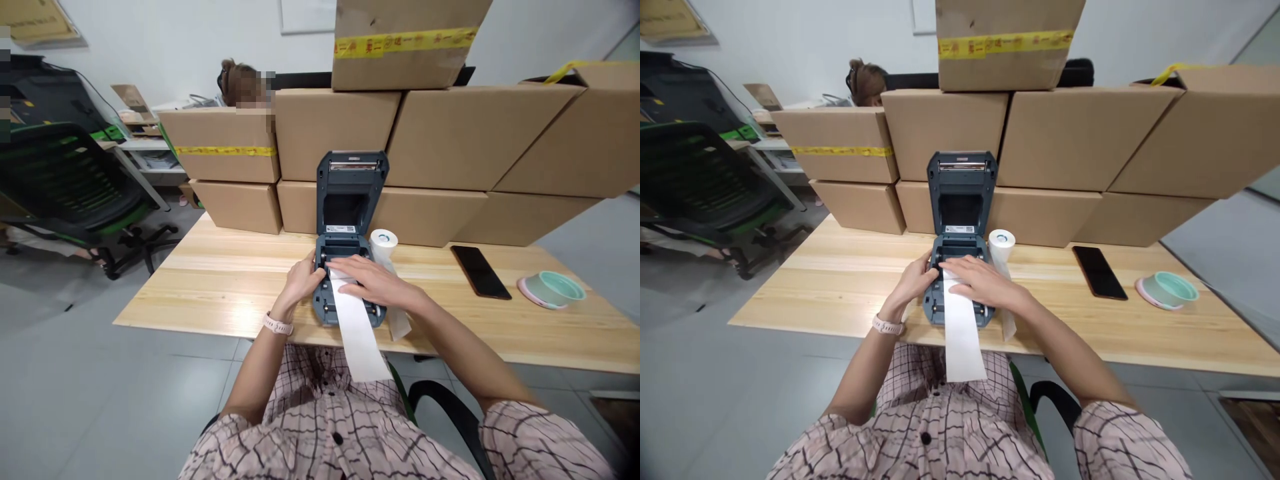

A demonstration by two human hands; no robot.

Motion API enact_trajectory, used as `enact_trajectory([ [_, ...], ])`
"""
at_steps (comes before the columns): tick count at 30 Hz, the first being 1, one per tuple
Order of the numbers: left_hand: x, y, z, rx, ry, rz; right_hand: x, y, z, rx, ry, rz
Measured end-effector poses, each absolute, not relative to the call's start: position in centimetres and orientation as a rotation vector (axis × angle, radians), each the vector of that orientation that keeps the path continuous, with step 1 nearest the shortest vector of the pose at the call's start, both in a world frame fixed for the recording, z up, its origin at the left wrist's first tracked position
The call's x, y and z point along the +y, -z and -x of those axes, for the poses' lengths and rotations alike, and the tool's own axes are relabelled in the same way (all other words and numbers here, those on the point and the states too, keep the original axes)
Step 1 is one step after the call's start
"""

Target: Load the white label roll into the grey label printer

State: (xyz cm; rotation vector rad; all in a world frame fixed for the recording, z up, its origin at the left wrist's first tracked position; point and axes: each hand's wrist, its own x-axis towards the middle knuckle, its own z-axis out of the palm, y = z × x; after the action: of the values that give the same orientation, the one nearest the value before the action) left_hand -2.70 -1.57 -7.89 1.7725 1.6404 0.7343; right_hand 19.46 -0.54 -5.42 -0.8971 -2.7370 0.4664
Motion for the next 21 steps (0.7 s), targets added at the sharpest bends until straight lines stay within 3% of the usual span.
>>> enact_trajectory([
  [9,-1.6,9.8,2.7,1.499,-0.944,-1.617,-8.7,8.0,-19.6,-2.577,-0.036,0.848],
  [21,-1.8,10.0,2.5,1.529,-1.007,-1.538,-10.5,9.2,-18.5,-2.458,0.031,0.940],
])
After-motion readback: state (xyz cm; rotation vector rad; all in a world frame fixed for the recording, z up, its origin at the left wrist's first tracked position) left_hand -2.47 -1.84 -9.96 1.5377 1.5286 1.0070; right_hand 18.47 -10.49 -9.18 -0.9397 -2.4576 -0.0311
